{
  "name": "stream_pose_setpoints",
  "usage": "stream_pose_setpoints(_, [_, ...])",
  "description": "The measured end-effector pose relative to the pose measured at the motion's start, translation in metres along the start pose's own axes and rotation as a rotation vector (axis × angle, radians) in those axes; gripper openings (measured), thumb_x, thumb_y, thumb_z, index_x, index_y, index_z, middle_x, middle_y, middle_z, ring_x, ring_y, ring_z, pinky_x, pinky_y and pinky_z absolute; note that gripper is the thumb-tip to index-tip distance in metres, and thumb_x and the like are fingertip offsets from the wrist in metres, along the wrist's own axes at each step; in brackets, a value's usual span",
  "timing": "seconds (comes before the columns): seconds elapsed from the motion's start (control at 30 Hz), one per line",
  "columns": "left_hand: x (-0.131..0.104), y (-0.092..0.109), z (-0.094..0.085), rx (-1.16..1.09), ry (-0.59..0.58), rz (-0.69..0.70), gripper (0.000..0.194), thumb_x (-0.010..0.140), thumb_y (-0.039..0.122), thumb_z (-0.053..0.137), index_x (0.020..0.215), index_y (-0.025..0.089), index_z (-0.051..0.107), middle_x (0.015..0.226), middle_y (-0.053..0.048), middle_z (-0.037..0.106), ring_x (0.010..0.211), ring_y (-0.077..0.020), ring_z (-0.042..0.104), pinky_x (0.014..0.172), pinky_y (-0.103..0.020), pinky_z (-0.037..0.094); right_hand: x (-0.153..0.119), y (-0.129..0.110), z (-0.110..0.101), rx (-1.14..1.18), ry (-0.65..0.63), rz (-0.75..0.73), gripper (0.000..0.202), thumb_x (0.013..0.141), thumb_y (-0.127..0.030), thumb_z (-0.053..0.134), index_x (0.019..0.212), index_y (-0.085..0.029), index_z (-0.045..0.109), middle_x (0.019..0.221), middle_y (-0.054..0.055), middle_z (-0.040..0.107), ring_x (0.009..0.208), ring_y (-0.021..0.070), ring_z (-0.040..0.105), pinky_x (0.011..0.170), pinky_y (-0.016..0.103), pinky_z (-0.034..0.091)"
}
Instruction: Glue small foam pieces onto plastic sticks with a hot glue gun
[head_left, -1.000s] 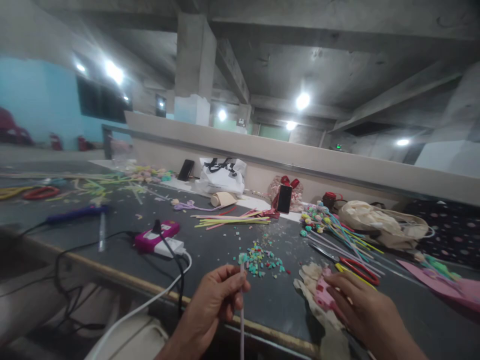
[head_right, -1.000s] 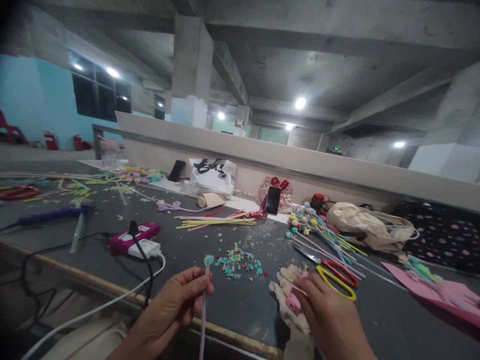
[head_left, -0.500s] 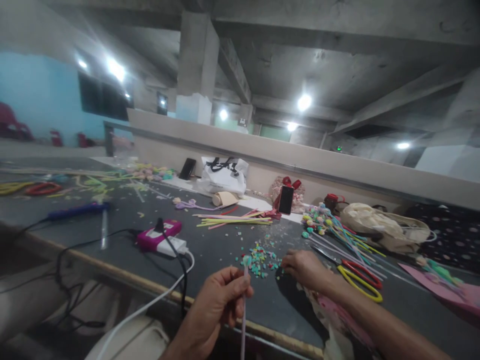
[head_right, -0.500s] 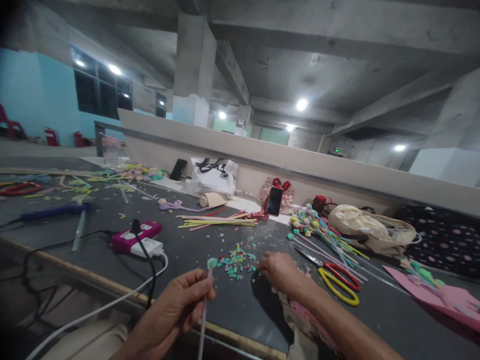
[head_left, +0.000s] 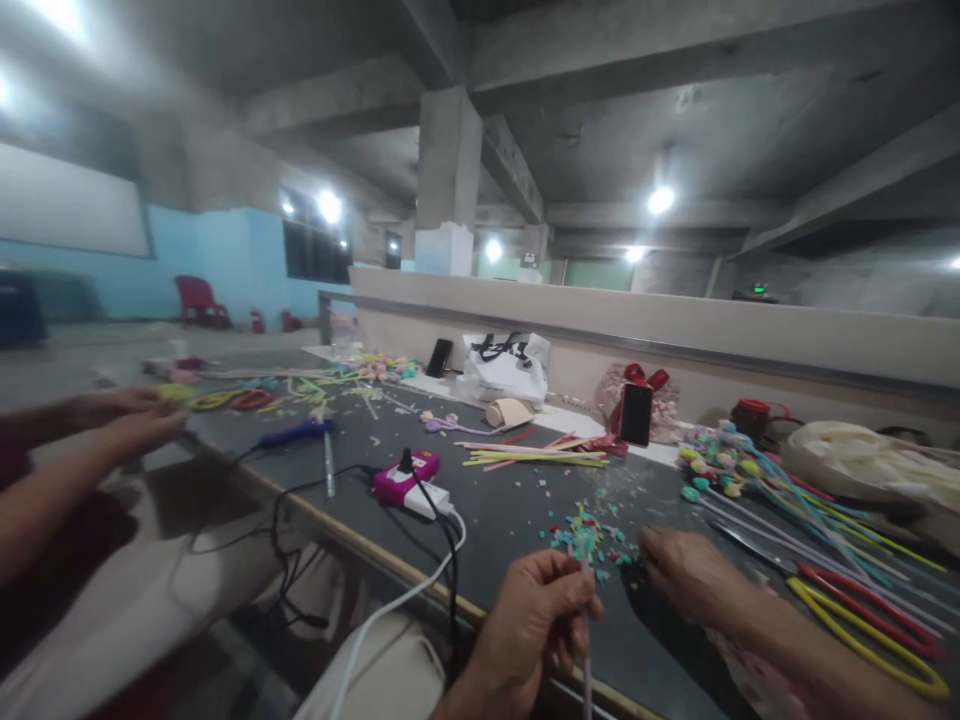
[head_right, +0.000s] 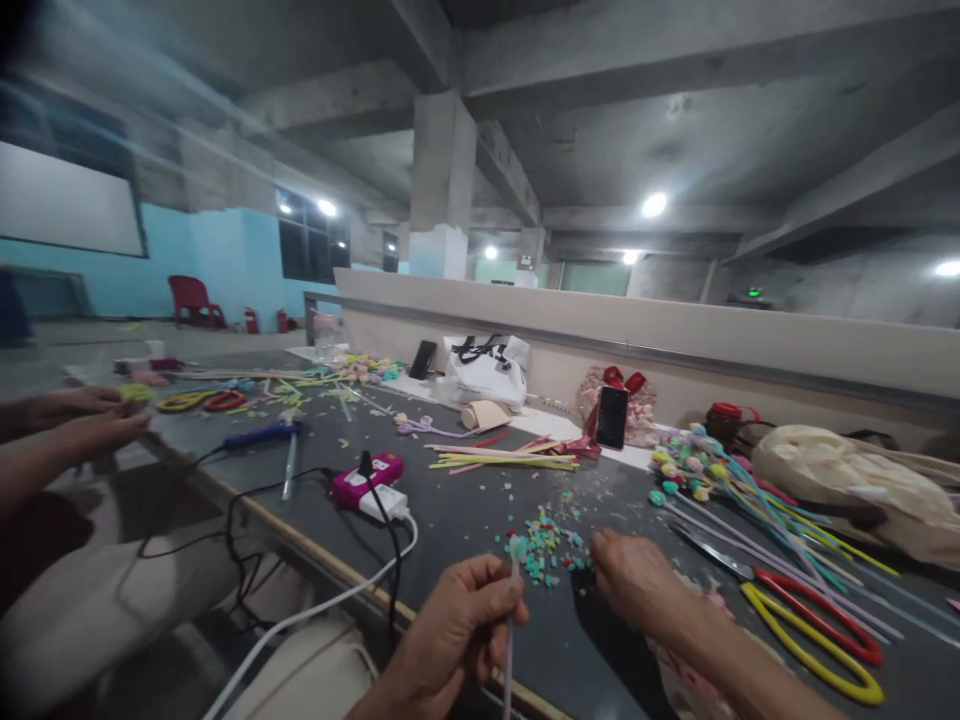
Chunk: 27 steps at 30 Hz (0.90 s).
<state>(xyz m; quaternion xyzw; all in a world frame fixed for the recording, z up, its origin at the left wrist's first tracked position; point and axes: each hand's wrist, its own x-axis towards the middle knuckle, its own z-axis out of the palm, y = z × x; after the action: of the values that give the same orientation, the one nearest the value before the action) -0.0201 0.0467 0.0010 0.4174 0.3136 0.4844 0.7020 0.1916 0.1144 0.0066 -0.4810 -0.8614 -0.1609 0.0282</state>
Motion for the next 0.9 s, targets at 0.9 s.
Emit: stream_pose_setpoints(0.9, [0.015,-0.015,0.014,-0.165,-0.036,-0.032,0.005,0.051,0.015,0.056,0.056,0.013,0.058,0.048,0.000,0.059,0.028,-0.0059,0.046,0.022,-0.014,0.026,-0.006,0.002,0.003,0.638,0.130,0.043,0.016,0.067,-0.033,0.052,0.069,-0.033,0.067,0.063,0.005,0.065,0.058,0.0123,0.061,0.051,0.021,0.040])
